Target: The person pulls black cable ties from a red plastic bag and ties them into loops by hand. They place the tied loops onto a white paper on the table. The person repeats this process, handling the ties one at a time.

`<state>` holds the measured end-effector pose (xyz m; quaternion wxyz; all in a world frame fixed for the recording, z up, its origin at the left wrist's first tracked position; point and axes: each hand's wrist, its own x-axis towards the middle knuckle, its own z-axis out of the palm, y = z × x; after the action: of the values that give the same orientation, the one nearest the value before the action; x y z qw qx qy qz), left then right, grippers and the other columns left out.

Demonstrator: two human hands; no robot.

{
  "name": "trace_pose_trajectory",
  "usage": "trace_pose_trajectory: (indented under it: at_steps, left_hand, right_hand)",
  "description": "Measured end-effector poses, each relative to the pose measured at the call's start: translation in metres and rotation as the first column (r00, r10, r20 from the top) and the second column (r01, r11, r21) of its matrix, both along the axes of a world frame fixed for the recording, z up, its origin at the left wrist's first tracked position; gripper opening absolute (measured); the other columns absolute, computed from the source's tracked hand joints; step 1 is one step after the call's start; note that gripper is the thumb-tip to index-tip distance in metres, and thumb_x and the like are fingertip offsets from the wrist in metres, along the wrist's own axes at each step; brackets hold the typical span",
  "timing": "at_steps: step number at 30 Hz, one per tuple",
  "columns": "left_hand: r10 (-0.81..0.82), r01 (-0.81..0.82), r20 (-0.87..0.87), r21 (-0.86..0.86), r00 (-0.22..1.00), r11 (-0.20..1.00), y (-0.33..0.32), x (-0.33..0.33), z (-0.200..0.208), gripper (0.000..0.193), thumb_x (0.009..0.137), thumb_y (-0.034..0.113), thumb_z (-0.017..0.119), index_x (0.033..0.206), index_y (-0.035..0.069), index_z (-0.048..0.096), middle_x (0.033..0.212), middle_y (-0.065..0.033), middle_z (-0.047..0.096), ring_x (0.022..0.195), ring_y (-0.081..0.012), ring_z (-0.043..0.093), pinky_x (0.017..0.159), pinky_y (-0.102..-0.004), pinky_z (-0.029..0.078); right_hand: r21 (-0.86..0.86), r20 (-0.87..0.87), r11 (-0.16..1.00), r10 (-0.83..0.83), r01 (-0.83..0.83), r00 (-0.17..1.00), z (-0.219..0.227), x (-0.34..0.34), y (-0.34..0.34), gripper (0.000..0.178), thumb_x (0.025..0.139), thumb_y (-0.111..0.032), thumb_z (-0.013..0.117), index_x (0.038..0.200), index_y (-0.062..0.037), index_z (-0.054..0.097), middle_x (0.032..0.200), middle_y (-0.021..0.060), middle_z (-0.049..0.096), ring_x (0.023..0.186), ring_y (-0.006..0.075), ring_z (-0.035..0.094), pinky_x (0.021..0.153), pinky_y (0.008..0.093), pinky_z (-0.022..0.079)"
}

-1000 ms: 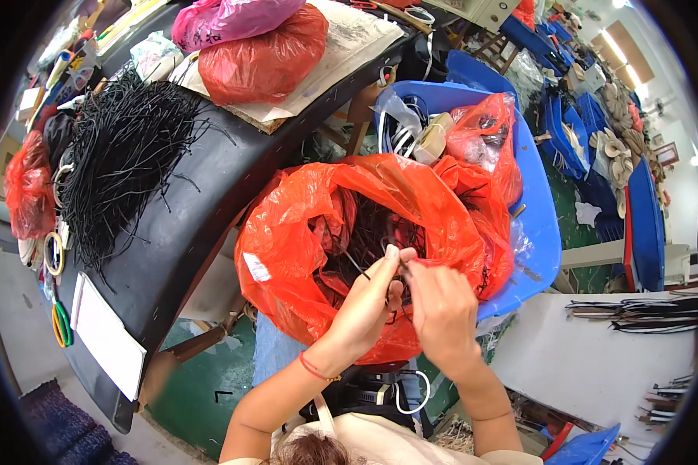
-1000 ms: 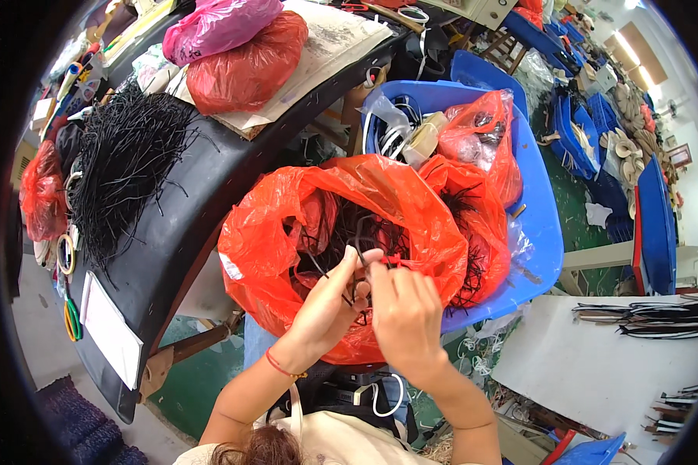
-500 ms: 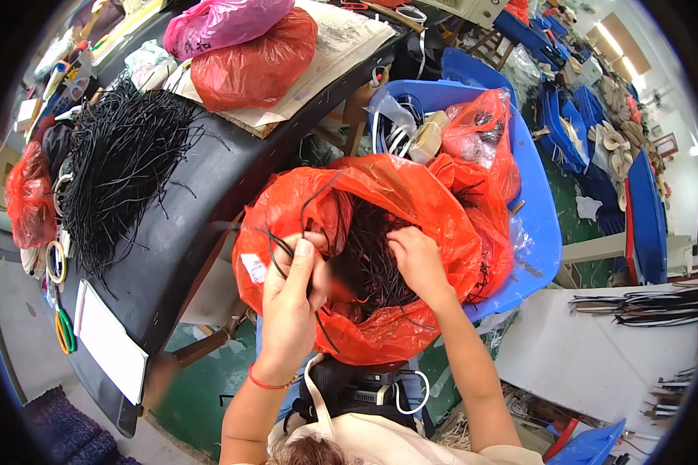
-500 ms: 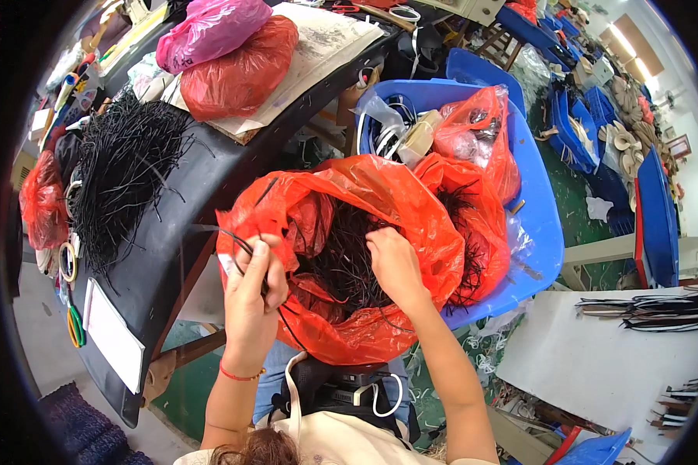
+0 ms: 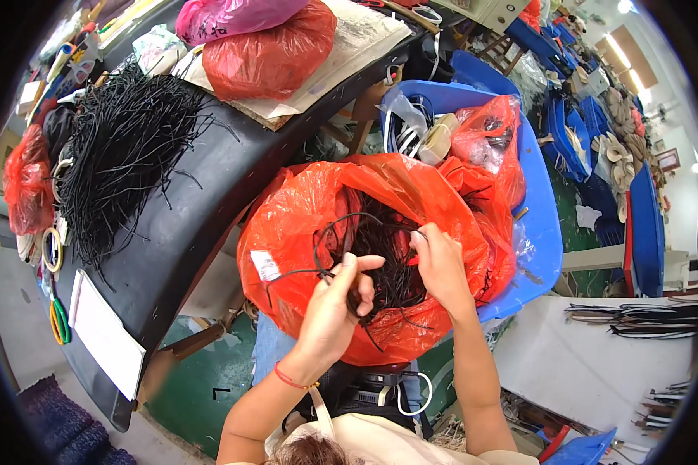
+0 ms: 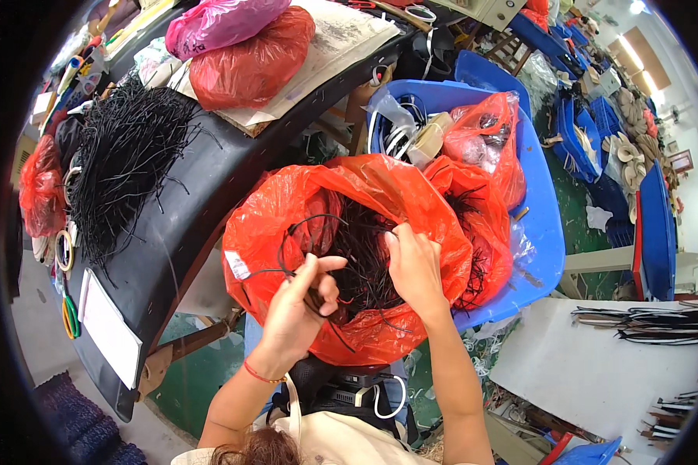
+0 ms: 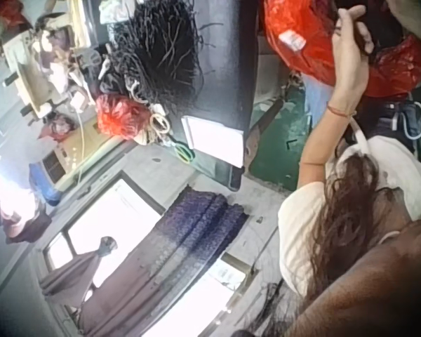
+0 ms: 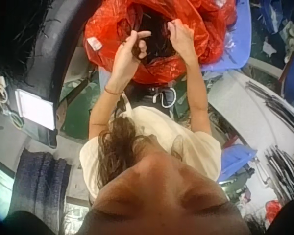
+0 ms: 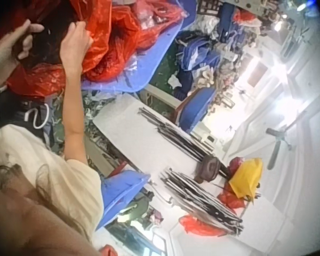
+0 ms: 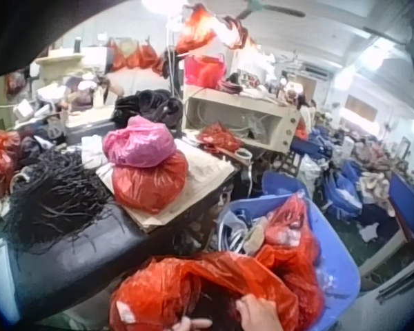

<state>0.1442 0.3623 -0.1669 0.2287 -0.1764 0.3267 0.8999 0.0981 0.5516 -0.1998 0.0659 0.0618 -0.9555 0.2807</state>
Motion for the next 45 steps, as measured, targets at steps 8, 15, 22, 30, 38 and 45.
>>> trace_pose_trajectory:
  at_steps: [8, 15, 22, 30, 38, 45]
  left_hand:
    - [-0.106, 0.08, 0.208, 0.128, 0.972, 0.989, 0.029, -0.008, -0.018, 0.037, 0.097, 0.03, 0.043, 0.112, -0.001, 0.056, 0.08, 0.0016, 0.055, 0.067, -0.0065, 0.046, 0.057, -0.0214, 0.037]
    - [-0.058, 0.061, 0.083, -0.034, 0.995, 0.998, 0.027, -0.009, -0.012, 0.031, 0.096, 0.025, 0.045, 0.113, 0.003, 0.057, 0.081, -0.0002, 0.061, 0.07, -0.0071, 0.049, 0.061, -0.0226, 0.038]
    - [0.044, -0.057, 0.1, 0.138, 0.994, 0.989, 0.009, -0.012, 0.005, 0.026, 0.097, 0.028, 0.043, 0.104, 0.005, 0.053, 0.064, 0.0018, 0.048, 0.049, -0.0061, 0.04, 0.046, -0.0221, 0.031]
    - [0.13, -0.162, -0.182, -0.173, 0.975, 0.972, -0.027, -0.004, 0.053, 0.026, 0.097, 0.029, 0.044, 0.085, 0.007, 0.048, 0.056, 0.008, 0.028, 0.044, -0.0018, 0.022, 0.041, -0.0202, 0.018]
    - [-0.043, 0.041, -0.013, -0.122, 0.999, 0.992, -0.022, 0.003, 0.016, 0.033, 0.098, 0.029, 0.04, 0.092, 0.001, 0.057, 0.056, 0.0081, 0.024, 0.046, -0.0027, 0.025, 0.042, -0.0193, 0.021]
    - [-0.027, 0.0, -0.112, -0.235, 0.993, 0.972, 0.006, 0.0, -0.002, 0.044, 0.097, 0.032, 0.04, 0.116, -0.006, 0.053, 0.098, -0.0103, 0.061, 0.095, -0.0185, 0.06, 0.086, -0.0299, 0.048]
  right_hand:
    - [0.043, -0.017, 0.991, 0.126, -0.125, 0.992, 0.05, 0.047, -0.033, 0.01, 0.09, -0.012, 0.048, 0.085, -0.0042, 0.051, 0.066, 0.0123, 0.057, 0.064, 0.0308, 0.053, 0.062, 0.0426, 0.039]
    - [-0.062, -0.022, 0.991, 0.115, -0.117, 0.993, 0.057, 0.078, -0.041, 0.011, 0.086, -0.01, 0.054, 0.077, -0.0039, 0.053, 0.066, 0.0101, 0.053, 0.065, 0.0281, 0.052, 0.061, 0.0393, 0.038]
    - [-0.104, 0.234, 0.964, 0.261, -0.243, 0.937, 0.07, 0.116, -0.02, 0.012, 0.085, -0.012, 0.055, 0.081, -0.0023, 0.06, 0.074, 0.013, 0.058, 0.071, 0.0305, 0.056, 0.065, 0.0395, 0.044]
    - [0.105, 0.224, 0.994, -0.021, -0.003, 0.974, -0.023, -0.002, -0.001, 0.022, 0.084, -0.02, 0.057, 0.083, 0.0016, 0.062, 0.085, 0.0202, 0.062, 0.082, 0.0372, 0.061, 0.071, 0.0437, 0.049]
    - [-0.02, 0.318, 0.991, -0.119, 0.132, 0.94, -0.036, -0.003, -0.002, 0.022, 0.081, -0.02, 0.063, 0.082, 0.0013, 0.064, 0.071, 0.0187, 0.063, 0.071, 0.0344, 0.063, 0.063, 0.0404, 0.048]
    - [-0.417, 0.136, 0.907, -0.001, 0.058, 0.991, 0.027, 0.022, -0.011, 0.013, 0.085, -0.013, 0.059, 0.085, -0.0003, 0.061, 0.071, 0.0127, 0.061, 0.064, 0.0246, 0.059, 0.06, 0.0333, 0.045]
